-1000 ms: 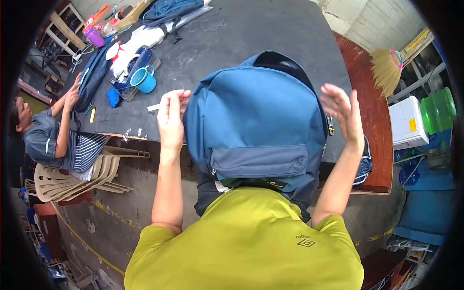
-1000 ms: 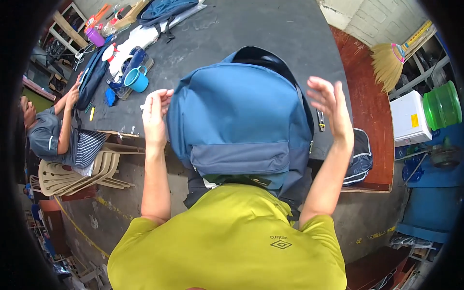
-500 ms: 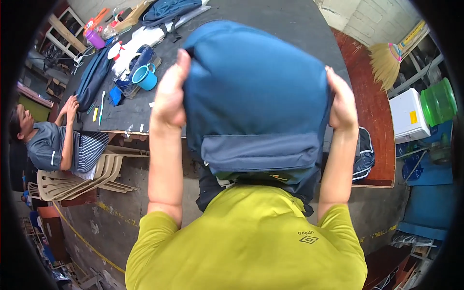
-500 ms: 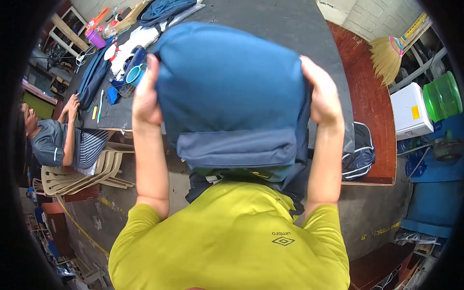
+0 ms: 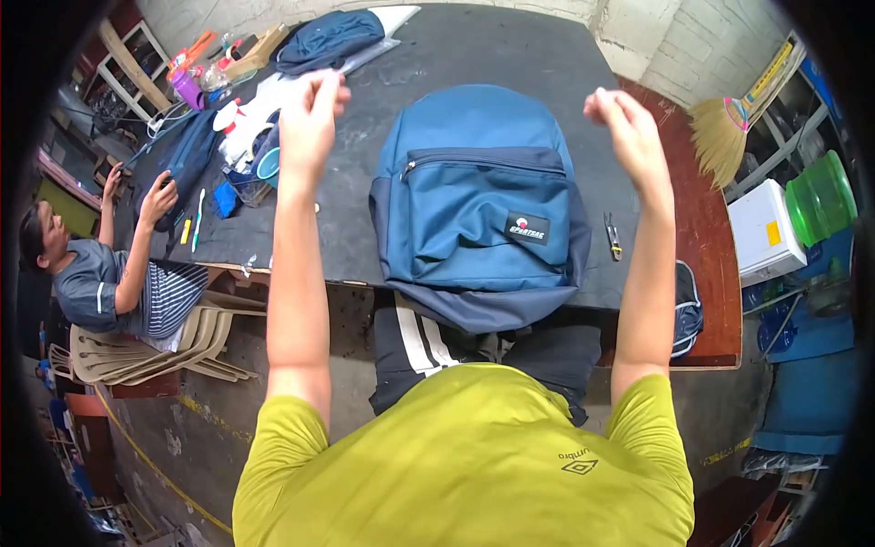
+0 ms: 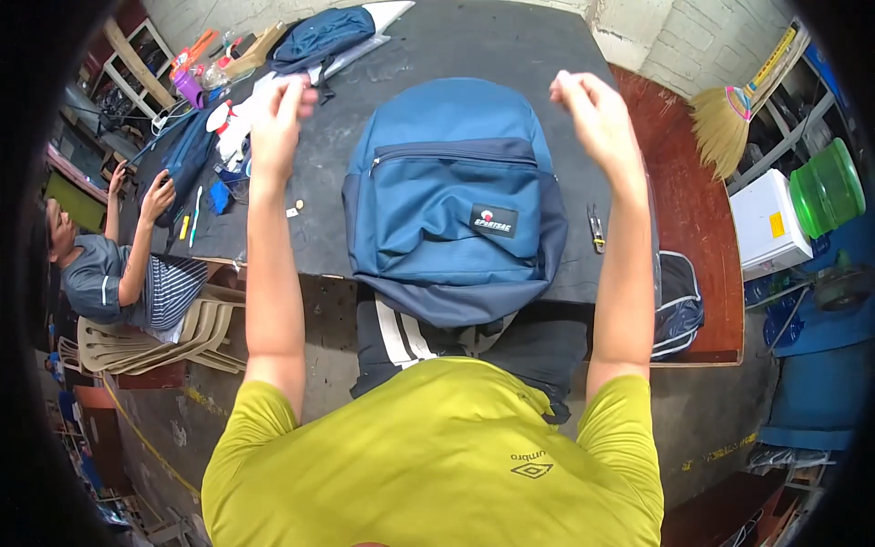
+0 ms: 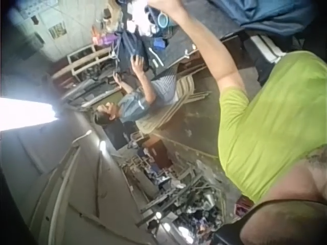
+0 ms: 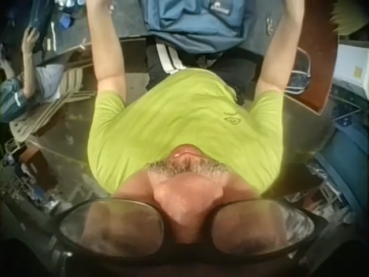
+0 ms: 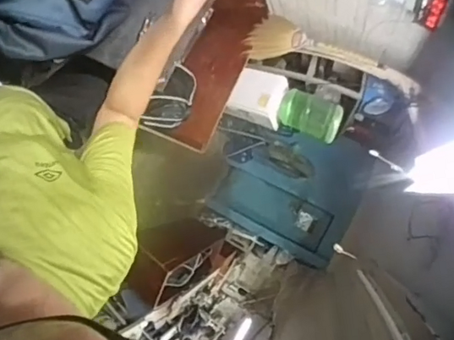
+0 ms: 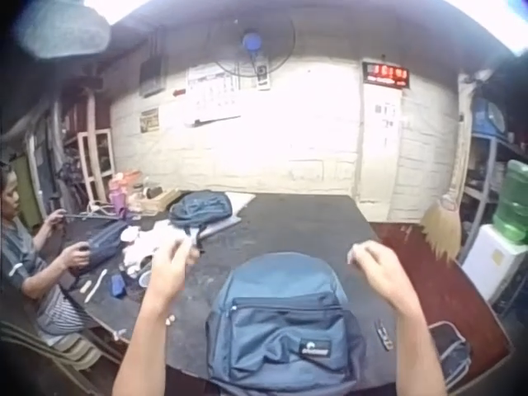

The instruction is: Inspecting the various components of a blue backpack, including zippers, straps, and buckles, for quality control.

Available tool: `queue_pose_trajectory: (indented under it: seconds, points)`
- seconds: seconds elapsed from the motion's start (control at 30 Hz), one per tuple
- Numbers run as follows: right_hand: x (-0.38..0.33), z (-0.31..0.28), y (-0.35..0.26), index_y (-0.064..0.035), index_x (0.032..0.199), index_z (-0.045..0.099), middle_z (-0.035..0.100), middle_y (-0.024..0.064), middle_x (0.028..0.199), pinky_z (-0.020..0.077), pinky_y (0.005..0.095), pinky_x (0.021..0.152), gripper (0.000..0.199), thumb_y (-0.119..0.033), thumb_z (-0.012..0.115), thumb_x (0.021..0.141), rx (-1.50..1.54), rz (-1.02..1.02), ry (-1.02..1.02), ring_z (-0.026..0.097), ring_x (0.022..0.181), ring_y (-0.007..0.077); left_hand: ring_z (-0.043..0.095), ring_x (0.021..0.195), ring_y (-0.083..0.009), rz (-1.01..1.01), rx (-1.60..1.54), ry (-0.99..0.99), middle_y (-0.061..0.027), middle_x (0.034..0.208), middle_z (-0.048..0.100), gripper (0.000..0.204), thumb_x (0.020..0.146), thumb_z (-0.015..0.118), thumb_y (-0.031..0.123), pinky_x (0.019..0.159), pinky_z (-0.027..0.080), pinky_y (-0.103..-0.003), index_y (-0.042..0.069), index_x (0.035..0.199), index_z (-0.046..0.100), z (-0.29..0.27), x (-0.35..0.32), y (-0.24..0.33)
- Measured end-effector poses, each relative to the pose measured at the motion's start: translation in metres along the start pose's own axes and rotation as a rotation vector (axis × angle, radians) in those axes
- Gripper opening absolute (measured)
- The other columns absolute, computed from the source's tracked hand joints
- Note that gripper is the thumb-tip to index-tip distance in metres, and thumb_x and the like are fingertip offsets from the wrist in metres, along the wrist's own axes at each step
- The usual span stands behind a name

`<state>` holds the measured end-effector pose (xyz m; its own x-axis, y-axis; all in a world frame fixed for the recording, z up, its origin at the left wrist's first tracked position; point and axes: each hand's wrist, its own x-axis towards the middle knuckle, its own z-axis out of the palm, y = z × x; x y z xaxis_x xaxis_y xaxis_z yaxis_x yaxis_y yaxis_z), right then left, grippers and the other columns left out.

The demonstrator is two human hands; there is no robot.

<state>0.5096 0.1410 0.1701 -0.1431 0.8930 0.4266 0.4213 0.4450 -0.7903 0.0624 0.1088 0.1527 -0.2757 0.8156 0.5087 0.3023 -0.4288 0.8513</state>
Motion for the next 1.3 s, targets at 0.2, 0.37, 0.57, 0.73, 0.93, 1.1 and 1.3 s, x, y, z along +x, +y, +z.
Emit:
queue_pose_trajectory:
  seconds: [0.2,0.37,0.57,0.73,0.93,1.1,1.3]
  points:
    - [-0.146,0.019,-0.055,-0.0034,0.104,0.075,0.067,0.0073,0.097,0.0517,0.0331,0.085,0.026,-0.015,0.089,0.086,-0.154,-0.102,-0.276,0.065,0.094,0.0206,0.066,0.115,-0.0312,0.476,0.323,-0.523,-0.0136,0.125,0.070,0.052,0.071,0.098,0.027,0.095,0.055,-0.043,0.010,0.117,0.081,0.000,-0.155,0.034]
    - [-0.175,0.046,-0.031,-0.0104,0.104,0.080,0.064,0.0081,0.096,0.0527,0.0392,0.084,0.033,-0.015,0.094,0.074,-0.553,-0.201,-0.144,0.065,0.095,0.0298,0.065,0.117,-0.0310,0.532,0.606,-0.423,-0.0082,0.121,0.070,0.042,0.074,0.094,0.022,0.105,0.046,-0.046,0.013,0.113,0.081,0.016,-0.187,0.013]
    - [-0.176,0.051,-0.005,-0.0064,0.094,0.076,0.067,0.0090,0.090,0.0527,0.0388,0.077,0.019,-0.005,0.089,0.080,-0.424,-0.459,0.152,0.066,0.083,0.0284,0.066,0.104,-0.0304,0.496,0.359,-0.188,-0.0067,0.099,0.068,0.014,0.094,0.082,0.018,0.094,0.047,-0.046,0.011,0.096,0.070,0.020,-0.185,-0.017]
    - [-0.182,0.071,-0.013,-0.0057,0.098,0.075,0.068,0.0075,0.091,0.0520,0.0408,0.072,0.022,-0.006,0.090,0.083,-0.346,-0.618,0.257,0.064,0.079,0.0279,0.062,0.100,-0.0320,0.433,0.287,0.007,-0.0121,0.102,0.060,0.024,0.111,0.061,0.021,0.100,0.051,-0.045,0.004,0.095,0.060,0.020,-0.178,-0.026]
    - [-0.182,0.129,-0.042,-0.0046,0.100,0.078,0.073,0.0067,0.092,0.0610,0.0481,0.097,0.025,-0.003,0.090,0.078,-0.181,-0.653,0.060,0.073,0.085,0.0244,0.061,0.112,-0.0354,0.316,0.232,-0.129,-0.0152,0.112,0.067,0.018,0.095,0.075,0.013,0.100,0.048,-0.048,0.005,0.110,0.069,0.041,-0.167,0.054]
    - [-0.181,0.153,-0.046,-0.0029,0.100,0.078,0.074,0.0078,0.097,0.0619,0.0483,0.098,0.024,-0.007,0.089,0.080,-0.158,-0.695,-0.012,0.075,0.089,0.0278,0.062,0.121,-0.0376,0.463,0.567,-0.344,-0.0197,0.140,0.062,0.064,0.084,0.083,0.011,0.102,0.050,-0.046,0.012,0.147,0.068,0.104,-0.132,0.068]
    - [-0.194,0.142,-0.032,-0.0035,0.100,0.078,0.075,0.0123,0.096,0.0626,0.0438,0.096,0.016,-0.005,0.086,0.086,-0.012,-0.273,-0.058,0.076,0.089,0.0295,0.068,0.092,-0.0316,-0.013,0.336,-0.326,-0.0119,0.097,0.071,0.040,0.090,0.076,0.011,0.084,0.055,-0.045,0.006,0.129,0.067,0.111,-0.138,-0.034]
